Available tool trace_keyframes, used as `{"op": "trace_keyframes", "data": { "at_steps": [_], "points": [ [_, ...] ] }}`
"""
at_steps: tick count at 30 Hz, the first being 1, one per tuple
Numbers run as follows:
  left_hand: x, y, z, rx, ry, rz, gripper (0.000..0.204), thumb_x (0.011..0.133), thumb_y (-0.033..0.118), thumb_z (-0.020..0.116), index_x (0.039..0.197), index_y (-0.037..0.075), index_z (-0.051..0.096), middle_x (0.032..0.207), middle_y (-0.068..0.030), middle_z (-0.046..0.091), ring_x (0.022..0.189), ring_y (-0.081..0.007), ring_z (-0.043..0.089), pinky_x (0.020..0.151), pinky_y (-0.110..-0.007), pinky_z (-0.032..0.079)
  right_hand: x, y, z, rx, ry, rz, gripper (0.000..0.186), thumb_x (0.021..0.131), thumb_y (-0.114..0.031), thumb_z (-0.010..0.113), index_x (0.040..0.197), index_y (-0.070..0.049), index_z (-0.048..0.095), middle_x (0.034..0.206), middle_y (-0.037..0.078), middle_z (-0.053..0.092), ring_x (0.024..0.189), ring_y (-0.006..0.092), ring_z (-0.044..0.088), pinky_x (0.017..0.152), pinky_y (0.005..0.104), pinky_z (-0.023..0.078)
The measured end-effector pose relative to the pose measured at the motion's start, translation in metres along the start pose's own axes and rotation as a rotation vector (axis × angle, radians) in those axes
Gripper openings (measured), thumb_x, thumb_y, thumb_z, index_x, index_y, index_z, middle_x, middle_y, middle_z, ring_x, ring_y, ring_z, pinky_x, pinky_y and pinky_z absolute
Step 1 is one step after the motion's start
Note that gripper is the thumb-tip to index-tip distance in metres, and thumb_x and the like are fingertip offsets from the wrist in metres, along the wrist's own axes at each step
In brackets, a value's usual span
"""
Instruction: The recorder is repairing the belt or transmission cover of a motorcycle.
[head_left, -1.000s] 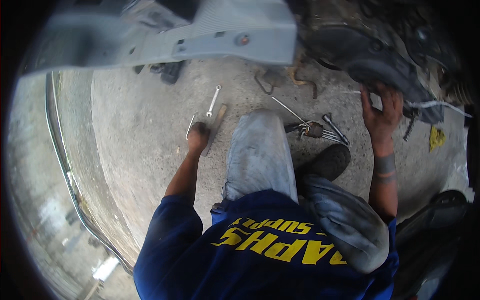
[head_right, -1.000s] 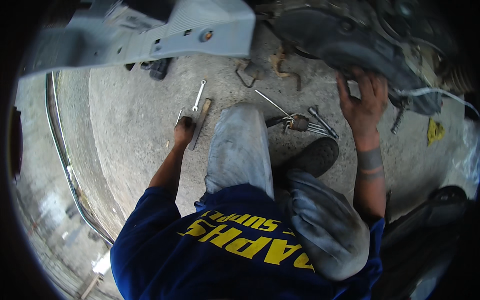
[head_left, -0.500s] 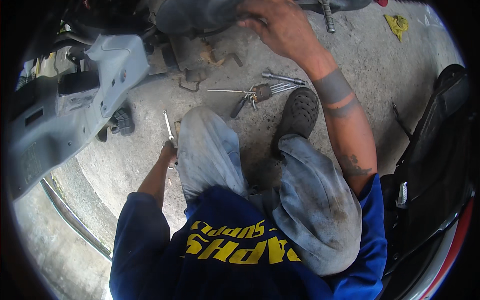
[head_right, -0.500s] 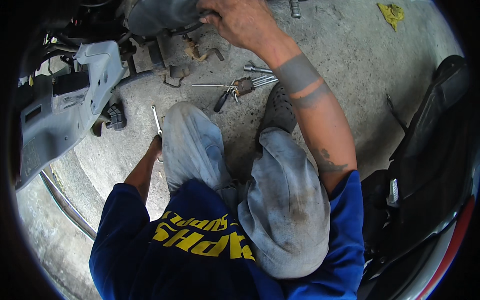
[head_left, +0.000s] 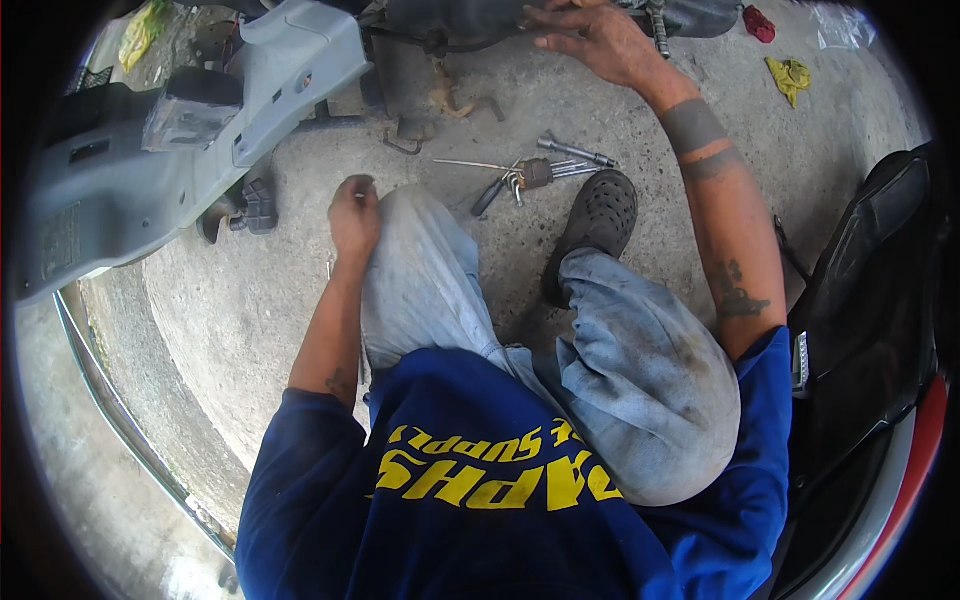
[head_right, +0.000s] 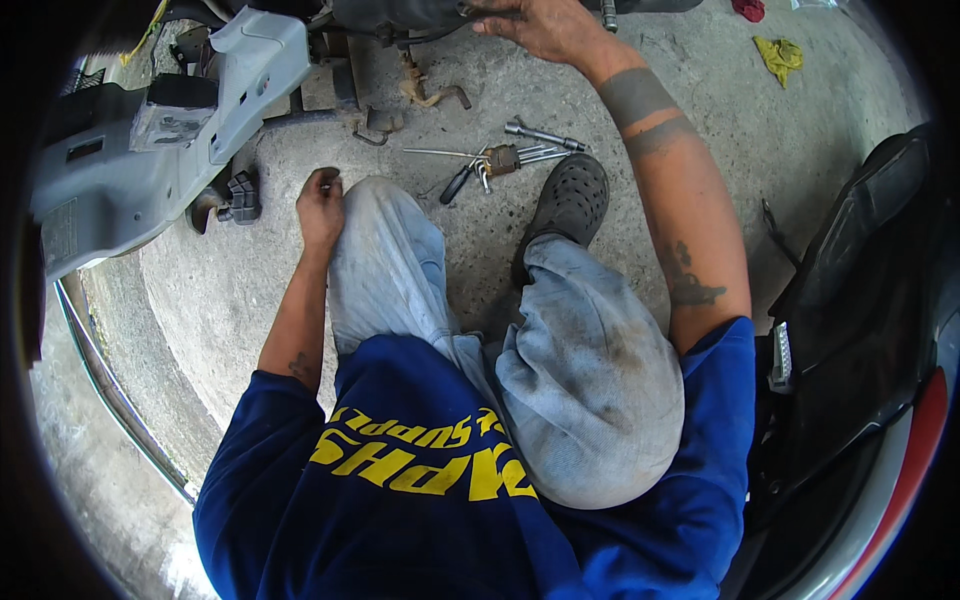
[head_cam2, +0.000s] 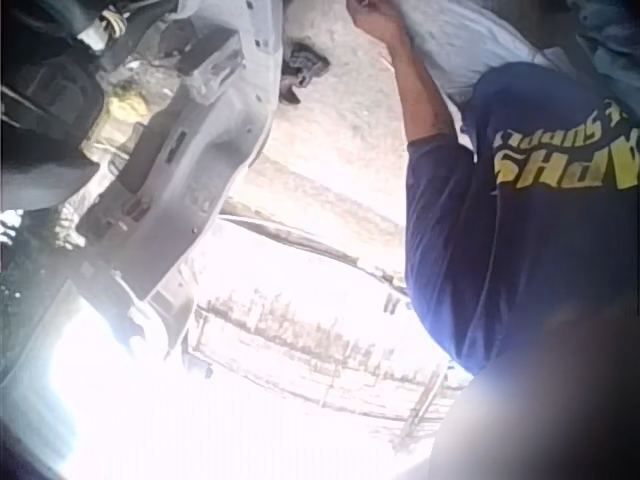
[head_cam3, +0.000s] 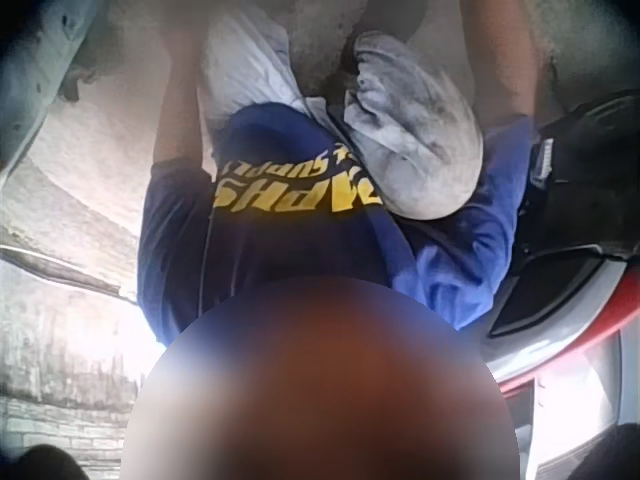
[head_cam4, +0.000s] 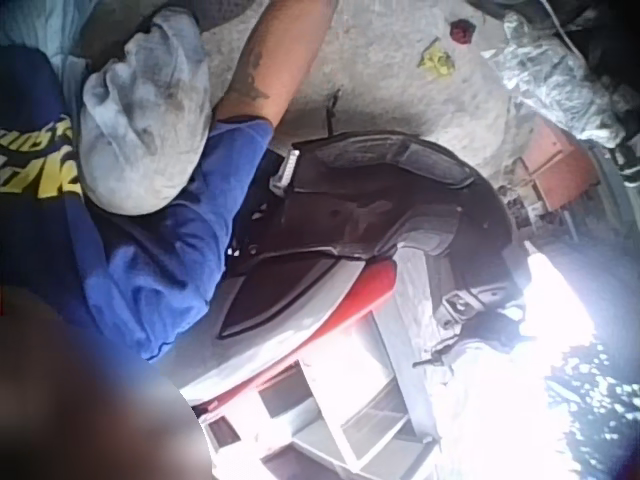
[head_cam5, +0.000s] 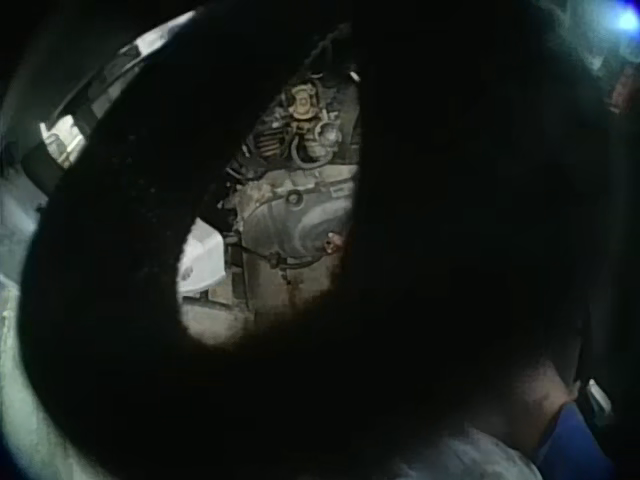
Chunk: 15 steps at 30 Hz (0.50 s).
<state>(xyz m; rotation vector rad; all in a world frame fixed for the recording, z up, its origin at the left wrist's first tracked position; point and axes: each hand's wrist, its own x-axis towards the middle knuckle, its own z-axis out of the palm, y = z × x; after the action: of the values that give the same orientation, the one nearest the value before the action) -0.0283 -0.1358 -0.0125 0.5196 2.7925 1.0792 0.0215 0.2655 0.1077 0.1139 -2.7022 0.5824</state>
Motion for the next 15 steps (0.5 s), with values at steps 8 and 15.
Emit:
{"op": "trace_keyframes", "data": {
  "at_steps": [8,15],
  "points": [
    [0.074,0.165,0.178,0.184,-0.542,0.190,0.029,0.086,0.024,0.063,0.107,0.004,0.064,0.108,-0.0172,0.065,0.103,-0.0363,0.061,0.089,-0.045,0.048,-0.013,-0.011,0.028,0.282,0.183,0.106,0.037,0.084,-0.031,0.069,0.119,-0.019,0.068,0.115,0.007,0.058,0.115,0.0256,0.050,0.099,0.0395,0.041],
    [0.077,0.164,0.231,0.306,-0.697,-0.265,0.043,0.084,0.034,0.066,0.113,0.002,0.062,0.125,-0.0185,0.059,0.116,-0.0343,0.058,0.097,-0.043,0.046,0.007,-0.001,0.011,0.289,0.062,0.136,0.029,0.081,-0.025,0.071,0.109,-0.016,0.072,0.098,0.006,0.062,0.098,0.0253,0.056,0.090,0.0378,0.044]
  ]
}}
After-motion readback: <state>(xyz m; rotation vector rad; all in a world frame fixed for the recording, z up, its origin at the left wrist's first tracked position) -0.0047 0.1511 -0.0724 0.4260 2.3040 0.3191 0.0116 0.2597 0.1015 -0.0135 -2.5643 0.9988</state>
